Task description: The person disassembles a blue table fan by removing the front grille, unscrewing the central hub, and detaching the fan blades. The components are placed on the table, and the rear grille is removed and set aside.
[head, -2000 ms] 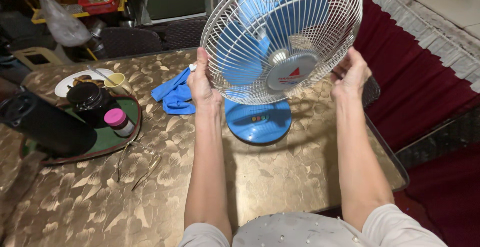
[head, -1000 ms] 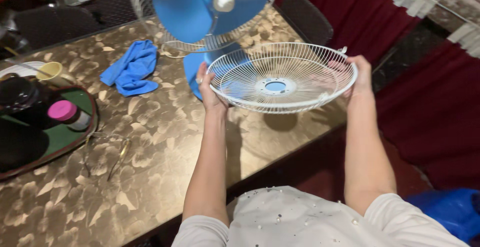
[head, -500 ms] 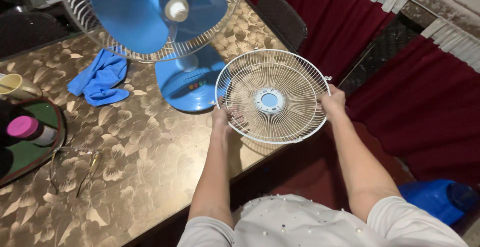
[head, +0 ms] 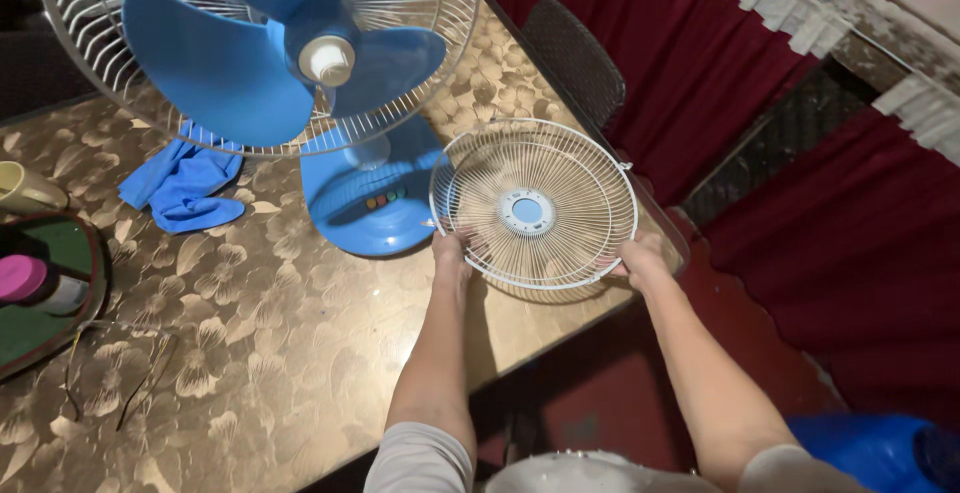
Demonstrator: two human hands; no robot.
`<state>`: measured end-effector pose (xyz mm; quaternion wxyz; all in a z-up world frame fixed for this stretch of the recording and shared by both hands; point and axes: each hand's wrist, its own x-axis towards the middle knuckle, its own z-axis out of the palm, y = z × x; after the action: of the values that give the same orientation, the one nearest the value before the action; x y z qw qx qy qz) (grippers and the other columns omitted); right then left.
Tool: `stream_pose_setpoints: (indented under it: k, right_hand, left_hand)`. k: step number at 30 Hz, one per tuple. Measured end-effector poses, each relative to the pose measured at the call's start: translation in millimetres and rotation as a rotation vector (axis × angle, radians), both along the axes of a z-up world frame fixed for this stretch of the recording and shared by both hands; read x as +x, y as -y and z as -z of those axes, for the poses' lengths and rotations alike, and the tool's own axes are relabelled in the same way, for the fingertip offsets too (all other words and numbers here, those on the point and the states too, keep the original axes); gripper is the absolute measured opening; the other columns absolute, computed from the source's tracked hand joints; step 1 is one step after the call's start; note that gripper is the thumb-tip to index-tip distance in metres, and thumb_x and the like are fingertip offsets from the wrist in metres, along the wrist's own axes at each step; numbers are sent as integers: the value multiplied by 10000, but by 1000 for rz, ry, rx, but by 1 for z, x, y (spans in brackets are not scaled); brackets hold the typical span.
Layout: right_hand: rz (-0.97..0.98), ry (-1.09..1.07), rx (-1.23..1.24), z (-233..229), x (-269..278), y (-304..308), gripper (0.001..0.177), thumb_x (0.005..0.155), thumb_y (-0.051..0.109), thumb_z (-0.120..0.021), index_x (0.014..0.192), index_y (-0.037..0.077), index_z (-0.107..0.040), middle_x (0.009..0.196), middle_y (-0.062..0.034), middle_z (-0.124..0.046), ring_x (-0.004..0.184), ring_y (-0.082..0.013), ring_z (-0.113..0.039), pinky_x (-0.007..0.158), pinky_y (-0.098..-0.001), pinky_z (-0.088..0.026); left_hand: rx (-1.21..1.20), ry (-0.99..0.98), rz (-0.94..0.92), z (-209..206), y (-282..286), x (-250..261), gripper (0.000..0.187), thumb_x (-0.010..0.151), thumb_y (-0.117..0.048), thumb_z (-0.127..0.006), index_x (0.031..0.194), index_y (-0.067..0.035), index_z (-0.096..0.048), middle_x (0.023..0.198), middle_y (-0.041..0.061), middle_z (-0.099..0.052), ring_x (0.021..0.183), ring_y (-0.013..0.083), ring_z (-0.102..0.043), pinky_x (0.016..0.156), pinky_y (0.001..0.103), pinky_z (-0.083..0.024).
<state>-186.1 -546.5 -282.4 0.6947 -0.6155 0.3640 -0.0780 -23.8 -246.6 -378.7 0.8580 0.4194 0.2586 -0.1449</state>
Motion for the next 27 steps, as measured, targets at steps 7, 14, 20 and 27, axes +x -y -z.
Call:
stream_pose_setpoints:
  k: [7,14,20,27]
  right_hand:
    - [125,4,28,4,39,1,200,940,-121,-545,1118,-158,-627,1037,-269,-713,830,-336,-764,666,-385,-623]
    - [59,93,63,27,81,12,263,959,-117,-476,1194,-128,-594,1103,-235,-702,853,-330,-756,695,-404,-625]
    - [-31,193,83,51,102,19,407,916,-166,-521,1300,-36,-542,1152,-178,-683,907,-277,-730,751,-371,-655]
    - [-82,193,88,45,121,27,479,930,-155,-515,1379,9,-492,1165,-181,-675,937,-277,-723,747,-346,-643]
  left_hand:
    - [226,-33,54,-22,24,34,438,850,39,-599,1268,-49,-503,999,164,-615,813,319,-609,656,497,-561]
    - [942,36,118,-74,54,13,1018,779,-16,-638,1592,43,-27,1571,341,-245,1418,478,-379,1180,401,-328]
    - [1034,346,274,-59,49,12,993,764,9,-597,1533,101,24,1652,318,39,1562,441,-12,1231,369,-116]
    - [870,445,184,-57,33,30,851,791,-10,-494,1589,59,-205,1619,286,-218,1508,422,-249,1245,346,-200]
